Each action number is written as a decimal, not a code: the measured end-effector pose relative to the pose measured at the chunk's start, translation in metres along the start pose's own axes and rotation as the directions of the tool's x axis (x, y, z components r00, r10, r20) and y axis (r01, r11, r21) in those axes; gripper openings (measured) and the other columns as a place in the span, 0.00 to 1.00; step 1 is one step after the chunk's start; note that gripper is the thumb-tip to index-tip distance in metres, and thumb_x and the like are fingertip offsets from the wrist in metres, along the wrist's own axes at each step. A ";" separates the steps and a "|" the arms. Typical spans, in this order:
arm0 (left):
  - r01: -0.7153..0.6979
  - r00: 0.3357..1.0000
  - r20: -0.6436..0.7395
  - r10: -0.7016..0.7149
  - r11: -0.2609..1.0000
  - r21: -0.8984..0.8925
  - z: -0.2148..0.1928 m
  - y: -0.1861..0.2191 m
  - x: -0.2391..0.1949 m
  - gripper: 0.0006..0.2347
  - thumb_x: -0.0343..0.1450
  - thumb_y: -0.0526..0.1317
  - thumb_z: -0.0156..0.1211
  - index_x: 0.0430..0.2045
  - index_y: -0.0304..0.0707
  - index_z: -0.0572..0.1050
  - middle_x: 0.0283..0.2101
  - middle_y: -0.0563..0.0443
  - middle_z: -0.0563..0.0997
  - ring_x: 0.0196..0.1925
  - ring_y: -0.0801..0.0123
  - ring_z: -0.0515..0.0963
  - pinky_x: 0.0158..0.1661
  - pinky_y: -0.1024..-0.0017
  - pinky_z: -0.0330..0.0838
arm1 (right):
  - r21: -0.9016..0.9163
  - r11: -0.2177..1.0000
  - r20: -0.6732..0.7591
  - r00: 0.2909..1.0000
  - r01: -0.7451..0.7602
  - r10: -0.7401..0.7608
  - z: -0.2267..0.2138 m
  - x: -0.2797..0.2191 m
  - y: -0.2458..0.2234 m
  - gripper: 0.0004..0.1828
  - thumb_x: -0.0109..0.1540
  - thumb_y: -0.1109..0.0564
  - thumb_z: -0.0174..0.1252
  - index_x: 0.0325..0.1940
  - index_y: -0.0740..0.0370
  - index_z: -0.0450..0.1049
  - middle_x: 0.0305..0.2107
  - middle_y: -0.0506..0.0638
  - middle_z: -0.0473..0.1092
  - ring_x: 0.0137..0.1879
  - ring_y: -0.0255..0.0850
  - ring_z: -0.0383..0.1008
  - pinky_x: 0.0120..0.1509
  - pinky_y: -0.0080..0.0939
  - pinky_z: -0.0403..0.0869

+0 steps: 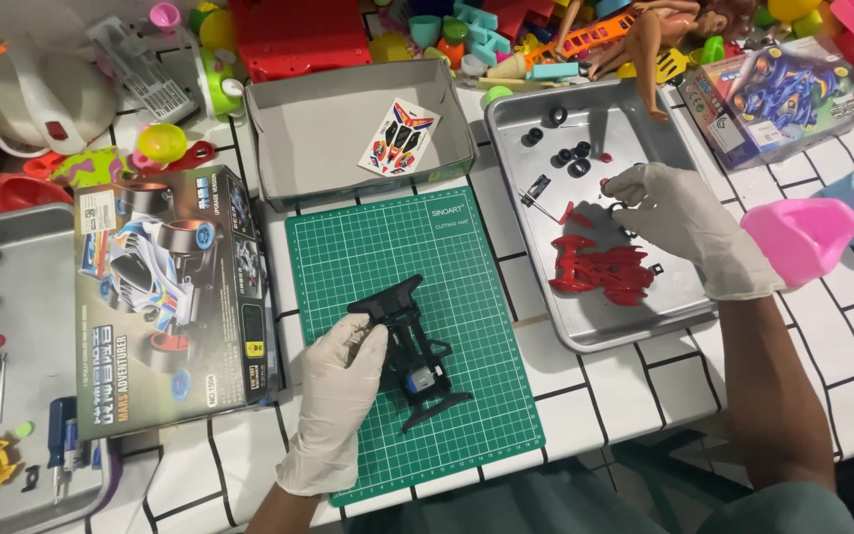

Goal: Assembling a toy car by inserting batteries and attaching the body shell to the chassis on a cutting mat.

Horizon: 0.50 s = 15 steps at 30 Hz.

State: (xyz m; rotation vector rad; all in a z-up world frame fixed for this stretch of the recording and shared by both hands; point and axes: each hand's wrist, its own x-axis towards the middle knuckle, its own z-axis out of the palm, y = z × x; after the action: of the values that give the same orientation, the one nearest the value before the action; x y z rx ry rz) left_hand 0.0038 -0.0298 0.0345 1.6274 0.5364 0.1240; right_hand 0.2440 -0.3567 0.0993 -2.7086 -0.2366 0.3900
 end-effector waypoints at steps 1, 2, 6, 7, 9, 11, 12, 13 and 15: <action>0.002 1.000 -0.008 -0.002 1.000 -0.001 0.000 -0.001 0.000 0.03 0.72 0.35 0.62 0.34 0.37 0.81 0.23 0.63 0.70 0.26 0.81 0.66 0.29 0.80 0.64 | -0.009 0.998 0.005 0.998 0.055 -0.055 -0.001 -0.002 -0.008 0.22 0.58 0.59 0.54 0.55 0.59 0.80 0.46 0.54 0.77 0.51 0.45 0.77 0.57 0.42 0.73; 0.004 1.000 -0.016 -0.005 1.000 -0.003 0.000 -0.002 0.000 0.04 0.72 0.35 0.62 0.35 0.36 0.82 0.24 0.63 0.73 0.27 0.81 0.68 0.31 0.80 0.67 | -0.018 0.994 0.011 0.994 0.111 -0.111 -0.001 -0.004 -0.016 0.24 0.58 0.59 0.49 0.55 0.61 0.79 0.52 0.57 0.76 0.55 0.49 0.77 0.59 0.45 0.73; -0.051 0.995 -0.086 0.048 0.998 -0.035 0.003 -0.034 0.008 0.12 0.70 0.32 0.65 0.45 0.25 0.79 0.36 0.36 0.87 0.38 0.70 0.83 0.34 0.71 0.83 | 0.061 0.961 -0.061 0.962 0.269 -0.265 0.024 0.028 -0.018 0.20 0.62 0.62 0.61 0.59 0.56 0.79 0.40 0.55 0.77 0.44 0.49 0.78 0.48 0.46 0.76; -0.077 0.993 -0.091 0.075 0.997 -0.021 0.003 -0.032 0.006 0.11 0.70 0.33 0.64 0.45 0.26 0.80 0.36 0.35 0.87 0.37 0.68 0.84 0.33 0.70 0.82 | 0.045 0.946 -0.005 0.947 0.321 -0.321 0.026 0.030 -0.031 0.21 0.61 0.64 0.61 0.59 0.58 0.79 0.46 0.59 0.76 0.50 0.55 0.77 0.52 0.50 0.76; -0.102 0.989 -0.112 0.101 0.995 0.000 0.002 -0.031 0.003 0.11 0.71 0.34 0.63 0.45 0.26 0.80 0.36 0.34 0.86 0.37 0.66 0.84 0.31 0.69 0.81 | 0.040 0.921 0.055 0.919 0.388 -0.390 0.036 0.044 -0.033 0.23 0.59 0.66 0.61 0.59 0.60 0.79 0.51 0.64 0.75 0.55 0.61 0.77 0.56 0.53 0.75; -0.091 0.992 -0.086 0.091 0.996 -0.005 0.004 -0.032 0.001 0.10 0.71 0.35 0.64 0.44 0.28 0.81 0.35 0.36 0.87 0.36 0.71 0.82 0.33 0.69 0.81 | -0.105 0.920 0.073 0.926 0.377 -0.371 0.050 0.069 -0.010 0.17 0.57 0.58 0.67 0.51 0.56 0.81 0.48 0.59 0.76 0.53 0.59 0.78 0.56 0.55 0.77; -0.092 0.991 -0.101 0.091 0.996 -0.005 0.002 -0.032 0.002 0.10 0.71 0.35 0.64 0.44 0.28 0.81 0.35 0.36 0.87 0.36 0.71 0.82 0.33 0.69 0.81 | -0.105 0.914 0.077 0.920 0.391 -0.385 0.055 0.077 -0.002 0.17 0.57 0.58 0.67 0.51 0.56 0.81 0.48 0.59 0.76 0.53 0.59 0.78 0.56 0.55 0.77; -0.098 0.991 -0.091 0.097 0.995 -0.006 0.003 -0.033 0.002 0.10 0.71 0.35 0.64 0.43 0.28 0.81 0.35 0.36 0.87 0.35 0.70 0.83 0.32 0.70 0.82 | -0.161 0.933 0.085 0.946 0.322 -0.312 0.058 0.084 0.008 0.15 0.58 0.53 0.67 0.49 0.51 0.81 0.42 0.54 0.76 0.51 0.53 0.79 0.54 0.53 0.78; -0.103 0.991 -0.086 0.102 0.995 -0.013 0.002 -0.035 0.003 0.10 0.71 0.35 0.65 0.43 0.29 0.82 0.35 0.36 0.87 0.35 0.69 0.84 0.32 0.70 0.82 | -0.223 0.941 0.091 0.966 0.256 -0.242 0.051 0.075 0.003 0.15 0.58 0.47 0.68 0.47 0.47 0.81 0.37 0.49 0.76 0.48 0.48 0.80 0.52 0.51 0.78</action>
State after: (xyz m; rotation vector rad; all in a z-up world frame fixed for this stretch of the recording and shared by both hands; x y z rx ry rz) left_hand -0.0017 -0.0293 -0.0005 1.6387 0.5153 0.2748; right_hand 0.2995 -0.3253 0.0349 -2.8462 -0.6756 0.3927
